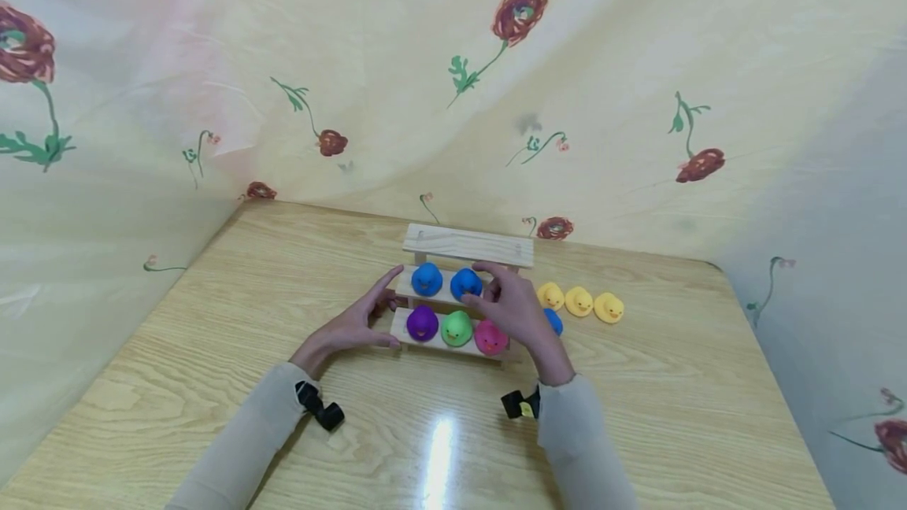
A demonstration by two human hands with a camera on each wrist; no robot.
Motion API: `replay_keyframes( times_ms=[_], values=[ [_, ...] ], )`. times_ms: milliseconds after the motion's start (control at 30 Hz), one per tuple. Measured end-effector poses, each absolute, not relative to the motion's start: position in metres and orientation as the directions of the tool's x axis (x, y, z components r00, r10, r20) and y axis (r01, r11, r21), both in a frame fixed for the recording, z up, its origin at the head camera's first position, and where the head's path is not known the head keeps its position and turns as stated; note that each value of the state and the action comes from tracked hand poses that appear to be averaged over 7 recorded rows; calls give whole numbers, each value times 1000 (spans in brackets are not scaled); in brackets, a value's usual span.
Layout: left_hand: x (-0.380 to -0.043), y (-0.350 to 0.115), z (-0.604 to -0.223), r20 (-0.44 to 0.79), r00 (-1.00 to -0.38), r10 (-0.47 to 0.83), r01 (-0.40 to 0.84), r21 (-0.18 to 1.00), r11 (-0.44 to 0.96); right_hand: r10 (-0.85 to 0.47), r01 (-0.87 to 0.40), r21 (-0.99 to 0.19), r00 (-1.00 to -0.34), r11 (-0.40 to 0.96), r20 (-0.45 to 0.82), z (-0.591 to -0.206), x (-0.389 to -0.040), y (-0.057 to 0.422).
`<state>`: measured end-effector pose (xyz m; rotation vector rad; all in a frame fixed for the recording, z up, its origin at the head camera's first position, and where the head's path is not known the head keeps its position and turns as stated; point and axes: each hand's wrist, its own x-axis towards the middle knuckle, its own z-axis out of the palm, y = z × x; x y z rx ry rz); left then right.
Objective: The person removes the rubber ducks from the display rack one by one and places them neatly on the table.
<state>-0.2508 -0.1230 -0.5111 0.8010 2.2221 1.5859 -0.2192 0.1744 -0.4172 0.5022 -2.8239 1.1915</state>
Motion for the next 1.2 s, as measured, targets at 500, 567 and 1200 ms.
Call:
replay_keyframes(
  times_ms=[500, 567, 1200],
  values=[
    [-250, -124, -510, 72, -801, 594, 268, 931, 249, -280, -315, -681, -946, 661, 167, -420, -219, 170],
    [-250, -124, -511, 69, -803, 592, 265, 931, 252, -279, -319, -680, -945, 661, 171, -420, -219, 170],
    [-251, -124, -510, 78, -796, 601, 271, 933, 238, -260, -301, -692, -951, 656, 168, -416, -218, 171]
  ],
)
